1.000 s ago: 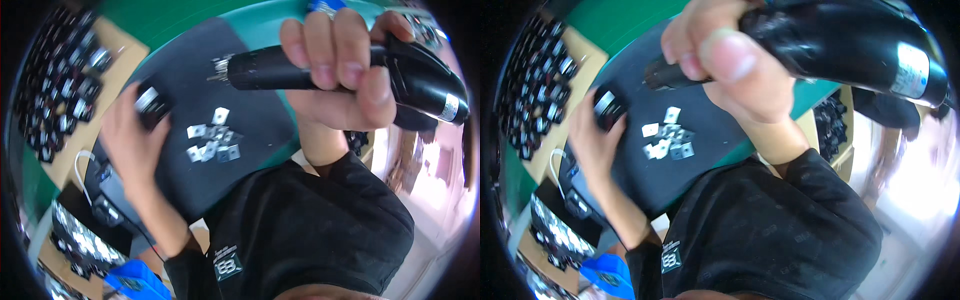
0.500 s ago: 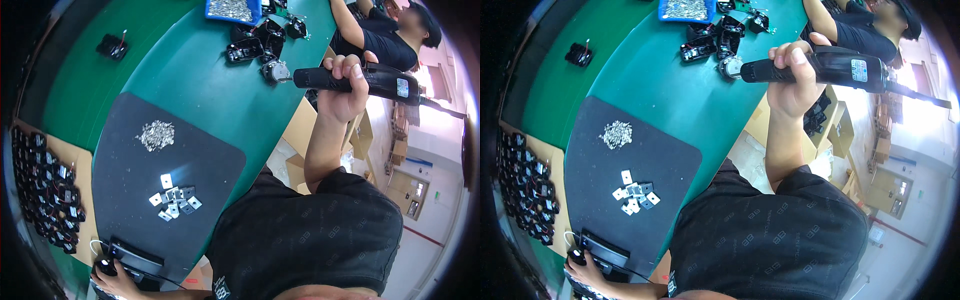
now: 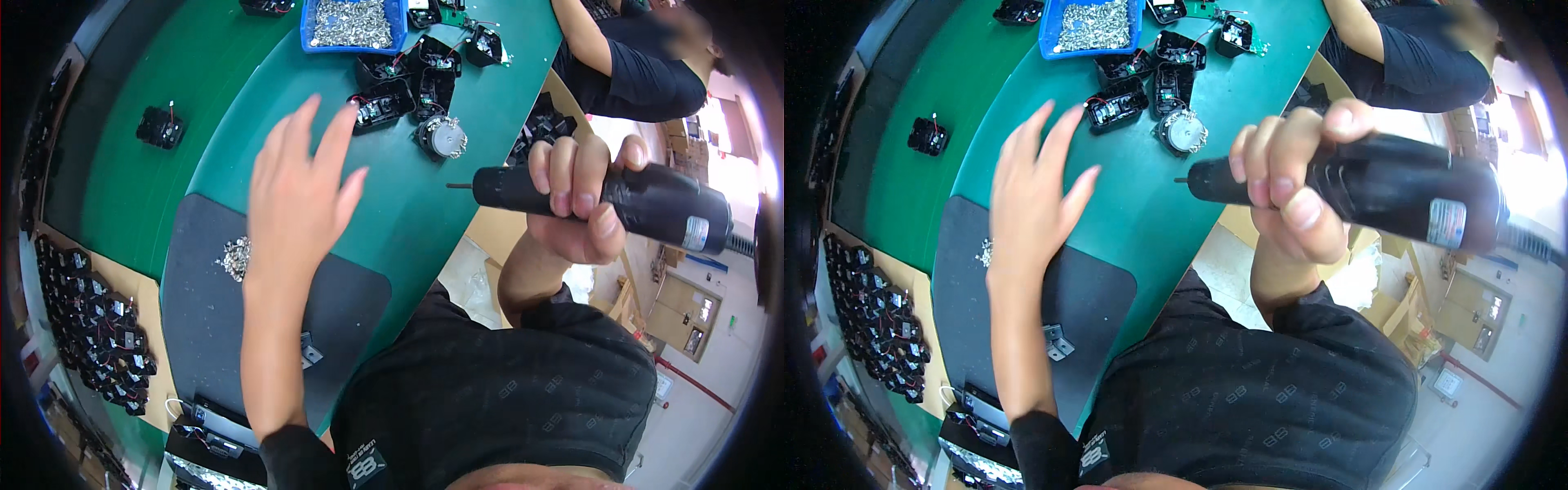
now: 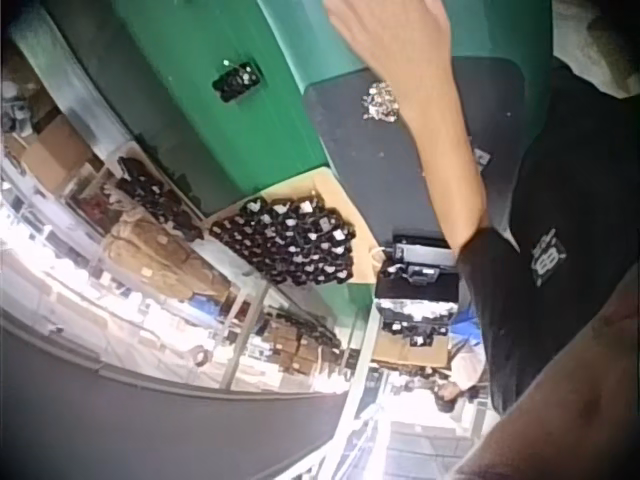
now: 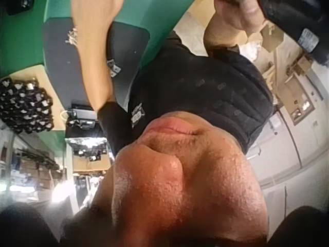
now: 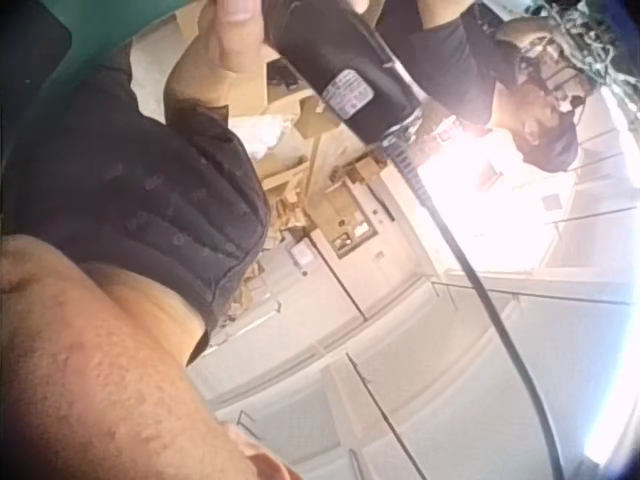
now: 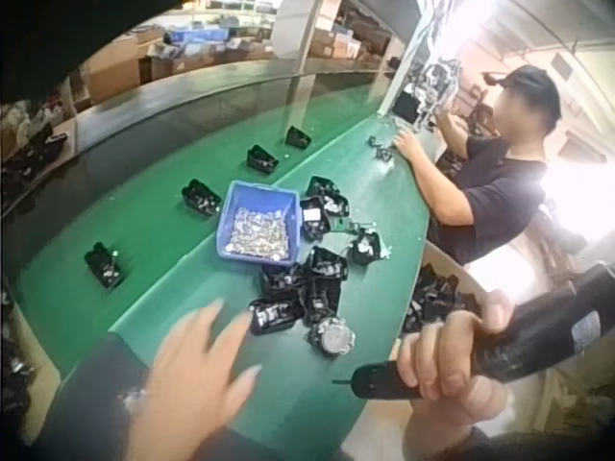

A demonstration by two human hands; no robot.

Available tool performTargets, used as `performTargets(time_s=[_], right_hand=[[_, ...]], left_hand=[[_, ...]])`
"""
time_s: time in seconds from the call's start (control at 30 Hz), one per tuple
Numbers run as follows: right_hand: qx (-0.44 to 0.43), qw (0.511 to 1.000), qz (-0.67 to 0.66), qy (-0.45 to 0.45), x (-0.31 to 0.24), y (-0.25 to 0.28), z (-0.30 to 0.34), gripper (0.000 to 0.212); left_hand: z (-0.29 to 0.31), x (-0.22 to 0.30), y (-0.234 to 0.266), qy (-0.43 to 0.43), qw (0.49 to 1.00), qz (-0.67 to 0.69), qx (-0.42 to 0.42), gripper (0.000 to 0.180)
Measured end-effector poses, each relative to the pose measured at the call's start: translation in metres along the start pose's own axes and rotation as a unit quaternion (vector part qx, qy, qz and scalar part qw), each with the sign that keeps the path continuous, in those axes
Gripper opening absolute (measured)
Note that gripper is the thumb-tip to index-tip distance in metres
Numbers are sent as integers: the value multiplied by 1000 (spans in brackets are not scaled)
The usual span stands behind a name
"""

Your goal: The person uses a power screwdriver to fasten screws into small black electronic devices on a green workbench. They repeatedly pick up devices, align them with metal brackets, and drive screws to secure the components. The person handles multiple units sequentially, moving finished items aside.

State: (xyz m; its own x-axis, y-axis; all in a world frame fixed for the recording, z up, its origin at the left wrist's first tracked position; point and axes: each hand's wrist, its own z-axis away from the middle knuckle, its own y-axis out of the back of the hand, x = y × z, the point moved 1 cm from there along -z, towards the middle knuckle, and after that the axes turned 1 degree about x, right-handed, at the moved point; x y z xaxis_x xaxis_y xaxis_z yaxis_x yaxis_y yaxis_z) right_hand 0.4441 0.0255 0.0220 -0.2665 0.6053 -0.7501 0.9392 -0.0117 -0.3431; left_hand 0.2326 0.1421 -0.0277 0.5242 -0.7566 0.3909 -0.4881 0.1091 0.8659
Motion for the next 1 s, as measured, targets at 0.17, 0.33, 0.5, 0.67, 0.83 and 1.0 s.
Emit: performTargets(time_s=[0.17,0.33,0.5,0.67,0.83,1.0], right_hand=[[-5,998,59,-22,-12,6,5,50],[29,998,25,-56,4,5,11,44],[-103,988,-81,-83,44,-22,-2,42],[-145,954,-250,-78,96,-76,-27,50],[-149,956,-225,-118,137,-134,-34,36],[-28,985,-137,-104,162,-181,-19,51]], left_hand=[[-24,-13,-58,45,994,86,47,56],[15,-13,-24,105,984,107,100,44],[115,-29,55,307,939,-13,152,51],[214,-36,84,486,854,-136,124,80],[243,-15,77,565,814,-52,123,113],[259,-8,83,447,873,-82,176,81]])
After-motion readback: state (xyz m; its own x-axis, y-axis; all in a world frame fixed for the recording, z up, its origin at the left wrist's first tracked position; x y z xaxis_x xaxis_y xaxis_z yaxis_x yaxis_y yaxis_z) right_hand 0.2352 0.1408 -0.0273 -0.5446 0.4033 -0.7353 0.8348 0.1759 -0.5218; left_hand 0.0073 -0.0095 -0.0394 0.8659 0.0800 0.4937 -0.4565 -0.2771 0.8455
